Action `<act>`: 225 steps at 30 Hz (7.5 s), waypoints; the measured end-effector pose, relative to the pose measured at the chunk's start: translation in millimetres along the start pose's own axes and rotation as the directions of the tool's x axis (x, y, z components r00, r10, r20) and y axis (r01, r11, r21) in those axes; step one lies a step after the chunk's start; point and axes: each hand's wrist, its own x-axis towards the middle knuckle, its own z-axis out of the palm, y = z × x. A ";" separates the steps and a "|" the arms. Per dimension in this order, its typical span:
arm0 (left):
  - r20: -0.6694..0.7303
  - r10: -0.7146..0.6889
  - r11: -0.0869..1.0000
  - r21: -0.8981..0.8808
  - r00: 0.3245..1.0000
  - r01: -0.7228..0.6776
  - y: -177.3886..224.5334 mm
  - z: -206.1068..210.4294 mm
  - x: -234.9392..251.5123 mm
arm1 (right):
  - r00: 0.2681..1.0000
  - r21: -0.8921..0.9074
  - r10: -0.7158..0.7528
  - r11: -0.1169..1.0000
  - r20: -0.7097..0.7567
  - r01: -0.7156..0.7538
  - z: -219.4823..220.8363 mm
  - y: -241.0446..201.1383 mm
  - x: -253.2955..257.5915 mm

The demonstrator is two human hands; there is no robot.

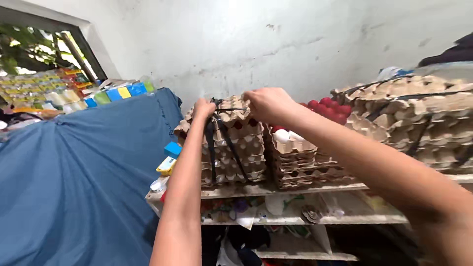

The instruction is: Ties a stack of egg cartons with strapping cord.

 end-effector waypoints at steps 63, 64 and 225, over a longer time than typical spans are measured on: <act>-0.272 -0.146 0.977 -0.191 0.951 0.096 9.3 13.8 -13.5 | 0.984 0.449 -0.106 0.893 0.142 0.031 108.1 59.0 226.8; -0.274 -0.144 0.978 -0.184 0.951 0.095 9.2 14.3 -13.5 | 0.988 0.494 -0.076 0.870 0.134 0.000 110.0 59.2 224.8; -0.160 -0.017 1.000 0.023 0.987 0.021 6.3 18.4 -18.4 | 0.989 0.167 -0.142 0.975 -0.030 0.145 121.2 52.5 234.8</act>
